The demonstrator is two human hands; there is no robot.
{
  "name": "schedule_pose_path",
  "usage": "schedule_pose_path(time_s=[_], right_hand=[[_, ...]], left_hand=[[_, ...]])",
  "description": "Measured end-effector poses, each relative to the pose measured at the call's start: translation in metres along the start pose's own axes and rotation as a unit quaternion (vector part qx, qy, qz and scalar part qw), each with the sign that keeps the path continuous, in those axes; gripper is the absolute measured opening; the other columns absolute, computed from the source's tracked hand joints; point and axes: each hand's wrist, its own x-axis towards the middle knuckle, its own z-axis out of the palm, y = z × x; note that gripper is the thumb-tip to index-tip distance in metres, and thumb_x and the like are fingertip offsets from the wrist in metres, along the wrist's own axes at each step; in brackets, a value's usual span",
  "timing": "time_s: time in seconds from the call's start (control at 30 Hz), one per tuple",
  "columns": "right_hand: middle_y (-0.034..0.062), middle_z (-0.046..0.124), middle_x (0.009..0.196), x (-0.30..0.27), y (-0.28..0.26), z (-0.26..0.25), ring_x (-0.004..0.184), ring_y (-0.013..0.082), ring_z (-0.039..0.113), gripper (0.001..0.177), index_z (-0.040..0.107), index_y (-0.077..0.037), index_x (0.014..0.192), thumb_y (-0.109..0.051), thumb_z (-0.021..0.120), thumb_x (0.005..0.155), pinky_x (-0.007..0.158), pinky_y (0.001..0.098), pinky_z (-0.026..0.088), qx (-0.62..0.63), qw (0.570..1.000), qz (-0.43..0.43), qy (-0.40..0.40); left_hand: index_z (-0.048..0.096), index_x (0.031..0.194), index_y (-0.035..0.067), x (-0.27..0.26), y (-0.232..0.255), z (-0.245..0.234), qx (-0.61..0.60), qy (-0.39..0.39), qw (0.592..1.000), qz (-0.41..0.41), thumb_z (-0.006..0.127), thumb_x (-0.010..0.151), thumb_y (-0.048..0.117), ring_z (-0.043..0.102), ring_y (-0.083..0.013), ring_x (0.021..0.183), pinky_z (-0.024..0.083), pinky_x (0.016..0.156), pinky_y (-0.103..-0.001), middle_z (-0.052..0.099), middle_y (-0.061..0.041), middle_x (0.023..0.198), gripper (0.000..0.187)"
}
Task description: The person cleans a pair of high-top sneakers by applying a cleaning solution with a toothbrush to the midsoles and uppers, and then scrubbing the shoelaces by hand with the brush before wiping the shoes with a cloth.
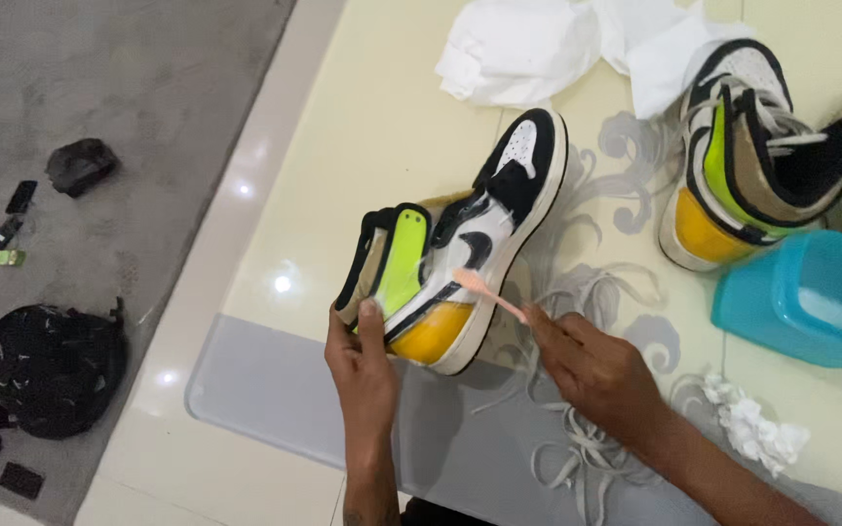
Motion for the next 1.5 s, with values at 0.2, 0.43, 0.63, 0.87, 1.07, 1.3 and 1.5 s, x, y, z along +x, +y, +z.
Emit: schedule_pose_path(time_s=[0.2, 0.43, 0.63, 0.87, 1.07, 1.3, 1.5], right_hand=[[0.0124, 0.062, 0.08, 0.031, 0.04, 0.006, 0.061, 0.0295, 0.066, 0.034, 0.067, -0.002, 0.132, -0.003, 0.065, 0.098, 0.048, 0.0394, 0.05, -0.051, 0.997, 0.001, 0.066], [0.0073, 0.064, 0.091, -0.002, 0.029, 0.001, 0.059, 0.0172, 0.057, 0.044, 0.058, -0.006, 0.14, -0.005, 0.066, 0.097, 0.041, 0.0357, 0.045, -0.278, 0.951, -0.134, -0.039], [0.0105, 0.067, 0.127, -0.023, -0.017, -0.001, 0.082, 0.0213, 0.069, 0.052, 0.043, -0.005, 0.152, -0.008, 0.053, 0.1, 0.056, 0.038, 0.056, 0.008, 0.989, -0.112, -0.095], [0.0055, 0.051, 0.081, -0.005, -0.012, -0.011, 0.063, 0.0195, 0.045, 0.058, 0.042, -0.013, 0.156, 0.002, 0.061, 0.103, 0.055, 0.0391, 0.042, -0.015, 1.0, -0.024, -0.011], [0.0064, 0.053, 0.114, -0.019, 0.01, -0.003, 0.091, 0.0236, 0.056, 0.045, 0.054, -0.007, 0.147, -0.005, 0.055, 0.102, 0.07, 0.037, 0.049, -0.042, 0.996, -0.049, -0.055], [0.0056, 0.054, 0.085, -0.054, -0.002, -0.001, 0.067, 0.023, 0.055, 0.057, 0.042, -0.007, 0.155, 0.002, 0.054, 0.1, 0.05, 0.0417, 0.045, -0.049, 0.993, -0.082, -0.064], [0.0054, 0.063, 0.08, -0.007, -0.003, -0.082, 0.064, 0.0146, 0.051, 0.038, 0.068, -0.003, 0.14, -0.003, 0.064, 0.102, 0.066, 0.0329, 0.044, 0.059, 0.979, 0.194, -0.003]], left_hand=[[0.063, 0.135, 0.001, 0.006, -0.015, 0.005, -0.024, -0.007, 1.0, 0.015, 0.05, 0.108, 0.024, 0.063, -0.0261, 0.113, 0.047, 0.108, -0.057, 0.069, -0.02, 0.118, 0.037], [0.064, 0.132, 0.007, 0.003, 0.002, 0.004, -0.015, -0.008, 0.997, -0.079, 0.055, 0.099, 0.034, 0.068, -0.0148, 0.109, 0.058, 0.088, -0.028, 0.074, -0.005, 0.119, 0.043], [0.063, 0.133, 0.01, 0.0, -0.011, 0.007, 0.083, 0.019, 0.996, -0.019, 0.054, 0.1, 0.036, 0.065, -0.0166, 0.113, 0.052, 0.098, -0.031, 0.07, -0.008, 0.12, 0.043], [0.062, 0.126, 0.011, -0.012, -0.008, 0.008, 0.074, 0.013, 0.996, -0.044, 0.052, 0.102, 0.039, 0.061, -0.0092, 0.086, 0.021, 0.099, -0.036, 0.07, 0.002, 0.098, 0.038], [0.055, 0.138, 0.011, -0.018, -0.004, 0.014, 0.141, -0.016, 0.99, 0.008, 0.048, 0.103, 0.036, 0.071, -0.0183, 0.113, -0.005, 0.131, -0.051, 0.076, -0.002, 0.119, 0.043], [0.053, 0.143, 0.008, -0.026, 0.011, 0.02, 0.167, -0.016, 0.986, -0.019, 0.046, 0.102, 0.042, 0.067, -0.0133, 0.065, -0.005, 0.133, -0.048, 0.071, -0.001, 0.072, 0.054], [0.045, 0.149, 0.01, -0.05, 0.002, 0.041, 0.277, -0.049, 0.956, 0.086, 0.049, 0.104, 0.036, 0.074, -0.0324, 0.116, -0.015, 0.121, -0.069, 0.069, -0.002, 0.138, 0.052]])
